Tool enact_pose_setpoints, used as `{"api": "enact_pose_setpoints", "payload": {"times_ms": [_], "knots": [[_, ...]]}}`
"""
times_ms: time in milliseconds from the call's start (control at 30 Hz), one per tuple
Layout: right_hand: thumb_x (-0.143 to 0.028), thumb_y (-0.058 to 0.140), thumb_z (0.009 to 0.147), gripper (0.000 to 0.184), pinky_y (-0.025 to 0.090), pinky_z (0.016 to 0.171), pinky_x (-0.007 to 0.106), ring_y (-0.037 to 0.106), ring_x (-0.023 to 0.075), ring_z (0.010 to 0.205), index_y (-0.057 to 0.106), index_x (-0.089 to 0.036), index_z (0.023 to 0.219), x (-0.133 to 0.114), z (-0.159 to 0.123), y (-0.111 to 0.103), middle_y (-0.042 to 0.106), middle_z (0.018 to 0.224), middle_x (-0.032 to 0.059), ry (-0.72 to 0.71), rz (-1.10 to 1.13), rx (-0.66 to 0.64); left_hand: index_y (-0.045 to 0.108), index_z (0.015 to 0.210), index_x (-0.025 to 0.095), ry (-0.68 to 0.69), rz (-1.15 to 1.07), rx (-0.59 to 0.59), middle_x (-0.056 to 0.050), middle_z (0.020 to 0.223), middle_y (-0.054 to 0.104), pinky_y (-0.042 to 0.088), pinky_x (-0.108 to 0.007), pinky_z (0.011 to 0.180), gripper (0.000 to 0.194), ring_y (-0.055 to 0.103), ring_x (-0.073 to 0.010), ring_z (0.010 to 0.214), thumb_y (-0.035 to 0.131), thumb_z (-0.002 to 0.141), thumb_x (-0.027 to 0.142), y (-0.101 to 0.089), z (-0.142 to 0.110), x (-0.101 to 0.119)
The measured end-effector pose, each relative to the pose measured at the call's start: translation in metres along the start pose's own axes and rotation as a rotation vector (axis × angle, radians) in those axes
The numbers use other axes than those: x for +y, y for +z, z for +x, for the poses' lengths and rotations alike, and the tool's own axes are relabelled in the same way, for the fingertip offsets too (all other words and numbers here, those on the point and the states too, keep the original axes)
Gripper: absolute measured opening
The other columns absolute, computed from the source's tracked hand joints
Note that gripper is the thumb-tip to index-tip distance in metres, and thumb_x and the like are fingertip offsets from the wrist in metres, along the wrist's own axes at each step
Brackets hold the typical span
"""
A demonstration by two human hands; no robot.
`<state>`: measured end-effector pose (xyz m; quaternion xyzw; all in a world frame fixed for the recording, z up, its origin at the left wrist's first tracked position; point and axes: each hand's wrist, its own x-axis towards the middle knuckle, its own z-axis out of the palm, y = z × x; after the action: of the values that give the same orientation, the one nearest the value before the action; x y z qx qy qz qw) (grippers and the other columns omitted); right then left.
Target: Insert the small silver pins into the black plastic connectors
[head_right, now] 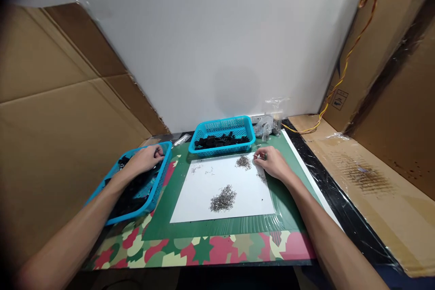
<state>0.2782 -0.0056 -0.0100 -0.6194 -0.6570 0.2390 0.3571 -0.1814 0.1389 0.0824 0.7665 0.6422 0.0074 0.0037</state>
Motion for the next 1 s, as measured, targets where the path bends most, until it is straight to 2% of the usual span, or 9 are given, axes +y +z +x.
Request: {"api": "enact_pose_setpoints", "payload": {"times_ms": [133,267,433,567,700,833,933,1000], "knots": [[-0.04,0.064,0.086,0.024,0.047,0.079,0.033,0.065,0.0225,0.081,0.074,-0.018,0.081,-0.001,-0.001,-0.002,0.072,0.083,0.0053,-0.069,0.117,-0.021,0.067,0.099,0.022,0.019,-0.002,-0.009,-0.005,0.091,0.077,0.042,-0.03,0.065,0.02,0.07,-0.0259,0.084,0.061,0.08,0.027,-0.002,-0.009,-0.007],[-0.04,0.066,0.087,0.022,0.049,0.081,0.035,0.067,0.0237,0.085,0.072,-0.019,0.08,-0.003,-0.004,-0.001,0.074,0.086,0.0065,-0.091,0.245,-0.041,0.072,0.108,0.021,0.032,-0.002,-0.038,-0.007,0.093,0.078,0.044,-0.029,0.067,0.029,0.071,-0.026,0.087,0.061,0.083,0.031,0.0,-0.015,-0.007],[-0.042,0.066,0.089,0.024,0.05,0.074,0.034,0.067,0.025,0.09,0.07,-0.02,0.082,-0.008,-0.008,0.0,0.074,0.089,0.0081,-0.089,0.271,-0.101,0.077,0.092,0.021,0.034,-0.009,-0.053,-0.008,0.087,0.077,0.045,-0.031,0.067,0.03,0.068,-0.0265,0.08,0.066,0.081,0.047,0.001,-0.013,0.002],[-0.045,0.069,0.088,0.027,0.051,0.074,0.034,0.067,0.0255,0.091,0.073,-0.019,0.084,-0.011,-0.011,-0.004,0.075,0.091,0.0092,-0.078,0.289,-0.122,0.075,0.082,0.022,0.011,-0.033,-0.054,-0.007,0.084,0.077,0.046,-0.03,0.071,0.02,0.068,-0.0254,0.081,0.067,0.079,0.04,0.007,-0.006,0.009],[-0.045,0.075,0.086,0.027,0.051,0.076,0.034,0.068,0.0247,0.089,0.076,-0.018,0.085,-0.013,-0.013,-0.008,0.076,0.091,0.0094,-0.071,0.317,-0.044,0.07,0.079,0.02,-0.028,-0.038,-0.019,-0.009,0.082,0.074,0.045,-0.031,0.073,0.015,0.068,-0.0265,0.082,0.066,0.082,0.034,0.011,-0.002,0.011],[-0.045,0.078,0.084,0.027,0.05,0.074,0.033,0.068,0.0239,0.088,0.077,-0.018,0.084,-0.021,-0.015,-0.008,0.076,0.091,0.0088,-0.073,0.394,0.02,0.067,0.09,0.019,-0.04,-0.019,0.051,-0.012,0.089,0.073,0.046,-0.034,0.075,0.023,0.067,-0.0292,0.084,0.058,0.092,0.04,-0.001,-0.001,0.002],[-0.044,0.081,0.083,0.026,0.051,0.071,0.032,0.068,0.0229,0.086,0.077,-0.018,0.084,-0.031,-0.016,-0.003,0.075,0.09,0.0087,-0.085,0.459,0.032,0.066,0.101,0.018,-0.034,-0.02,0.102,-0.014,0.098,0.074,0.047,-0.035,0.076,0.027,0.067,-0.0299,0.089,0.059,0.093,0.042,-0.02,-0.002,-0.003],[-0.043,0.082,0.082,0.026,0.052,0.068,0.031,0.068,0.0223,0.083,0.078,-0.018,0.083,-0.036,-0.017,0.002,0.075,0.088,0.0087,-0.086,0.488,0.025,0.065,0.11,0.017,-0.038,-0.079,0.181,-0.013,0.102,0.074,0.047,-0.034,0.075,0.031,0.067,-0.0291,0.089,0.06,0.093,0.043,-0.035,-0.005,0.001]]}}
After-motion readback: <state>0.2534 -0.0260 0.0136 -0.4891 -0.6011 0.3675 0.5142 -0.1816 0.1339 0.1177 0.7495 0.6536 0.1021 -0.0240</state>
